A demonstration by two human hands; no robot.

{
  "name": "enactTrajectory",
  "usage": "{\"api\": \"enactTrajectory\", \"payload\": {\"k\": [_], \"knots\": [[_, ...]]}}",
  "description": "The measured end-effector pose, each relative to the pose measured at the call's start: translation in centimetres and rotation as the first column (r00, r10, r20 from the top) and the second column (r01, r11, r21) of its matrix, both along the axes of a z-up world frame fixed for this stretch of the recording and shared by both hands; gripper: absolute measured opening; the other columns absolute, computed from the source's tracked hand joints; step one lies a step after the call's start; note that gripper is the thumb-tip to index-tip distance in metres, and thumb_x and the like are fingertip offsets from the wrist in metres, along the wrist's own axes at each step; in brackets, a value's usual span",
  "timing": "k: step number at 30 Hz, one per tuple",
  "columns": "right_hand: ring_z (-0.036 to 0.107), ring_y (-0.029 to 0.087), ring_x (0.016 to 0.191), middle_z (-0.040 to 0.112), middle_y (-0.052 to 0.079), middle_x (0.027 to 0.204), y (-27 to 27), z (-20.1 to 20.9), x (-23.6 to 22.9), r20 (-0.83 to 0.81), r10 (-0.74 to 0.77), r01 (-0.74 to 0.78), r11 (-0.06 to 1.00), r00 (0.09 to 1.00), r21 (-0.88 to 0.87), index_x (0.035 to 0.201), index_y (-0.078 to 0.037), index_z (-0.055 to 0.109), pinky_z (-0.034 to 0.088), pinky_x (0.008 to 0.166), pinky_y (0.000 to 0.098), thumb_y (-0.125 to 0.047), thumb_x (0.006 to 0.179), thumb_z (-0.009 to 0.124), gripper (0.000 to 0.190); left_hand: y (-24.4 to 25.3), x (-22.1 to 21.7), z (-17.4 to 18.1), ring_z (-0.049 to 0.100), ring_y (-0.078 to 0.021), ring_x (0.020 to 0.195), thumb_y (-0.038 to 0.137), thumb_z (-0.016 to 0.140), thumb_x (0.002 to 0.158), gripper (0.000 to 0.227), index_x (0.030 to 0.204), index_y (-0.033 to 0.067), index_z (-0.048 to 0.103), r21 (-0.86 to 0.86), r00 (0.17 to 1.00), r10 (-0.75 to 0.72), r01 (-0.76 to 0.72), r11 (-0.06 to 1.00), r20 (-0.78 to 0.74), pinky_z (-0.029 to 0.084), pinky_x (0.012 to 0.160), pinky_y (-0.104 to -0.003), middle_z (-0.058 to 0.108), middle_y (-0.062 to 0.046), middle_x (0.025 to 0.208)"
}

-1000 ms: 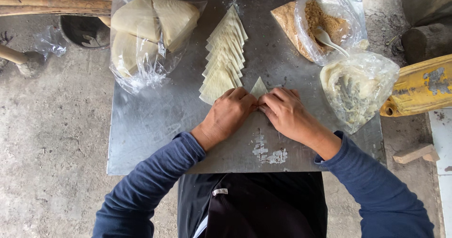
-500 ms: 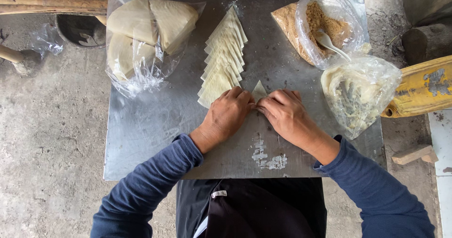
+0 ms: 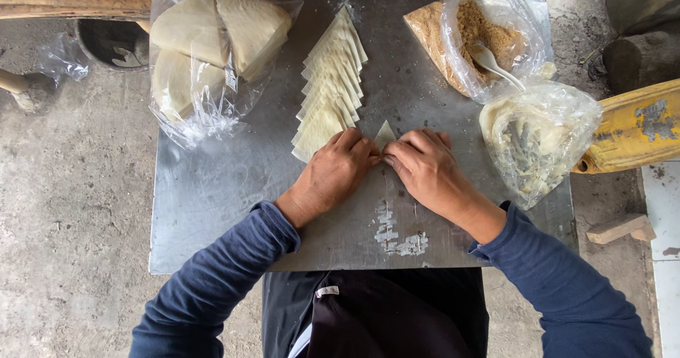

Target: The person separates thin triangular wrappers and places them in a stack. They then scoop a brown granular filling onto each wrapper and fold it into a sealed triangular packet, repeating the process for multiple units.

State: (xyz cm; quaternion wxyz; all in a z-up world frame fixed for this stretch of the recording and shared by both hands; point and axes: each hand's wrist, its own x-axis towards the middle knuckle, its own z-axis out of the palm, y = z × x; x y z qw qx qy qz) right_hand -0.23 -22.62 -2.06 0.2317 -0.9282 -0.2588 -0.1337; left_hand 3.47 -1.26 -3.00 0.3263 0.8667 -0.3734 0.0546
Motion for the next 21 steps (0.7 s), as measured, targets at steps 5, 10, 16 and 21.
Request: {"api": "enactTrajectory", "payload": {"k": [5,10,16,21], "knots": [[0.057,0.022,0.094,0.058,0.002,0.095,-0.4,-0.1,0.6,-0.127,-0.008,0.005,1.0,0.992,-0.03,0.104,-0.01,0.064,0.036,0.089,0.0426,-0.018,0.091,0.074,0.018,-0.6,0.1,-0.2,0.064,-0.0279,0.092,0.019,0.07,0.094,0.017,0.101,0.0036,0.068,0.036,0.996,0.061,-0.063,0.997,0.061,0.056,0.084,-0.038,0.062,-0.011,0.097],[0.058,0.023,0.1,0.058,0.003,0.099,0.0,0.0,0.5,-0.056,-0.037,0.037,0.999,0.998,0.001,0.103,-0.013,0.064,0.036,0.092,0.042,-0.016,0.095,0.072,0.012,-0.6,-0.1,0.2,0.061,-0.0298,0.094,0.016,0.072,0.089,0.02,0.101,0.0,0.07,-0.092,0.987,0.158,-0.157,0.983,-0.003,0.054,0.083,-0.039,0.061,-0.015,0.101],[0.058,0.022,0.1,0.059,0.003,0.102,0.0,0.1,0.2,-0.038,-0.047,0.045,0.998,0.998,-0.039,0.11,-0.01,0.065,0.036,0.092,0.0421,-0.016,0.096,0.071,0.017,0.0,0.7,-0.1,0.06,-0.0268,0.094,0.017,0.072,0.094,0.019,0.103,0.0008,0.071,0.009,0.981,0.021,-0.023,1.0,0.193,0.053,0.087,-0.036,0.063,-0.011,0.102],[0.058,0.022,0.098,0.059,0.003,0.099,-0.2,0.3,0.6,-0.049,-0.017,0.015,0.999,0.999,-0.048,0.104,-0.008,0.065,0.035,0.091,0.0438,-0.017,0.091,0.073,0.018,0.1,0.6,0.2,0.06,-0.0264,0.091,0.02,0.073,0.094,0.02,0.1,0.0008,0.071,0.002,0.989,0.013,-0.014,1.0,0.151,0.054,0.085,-0.037,0.062,-0.011,0.098]]}}
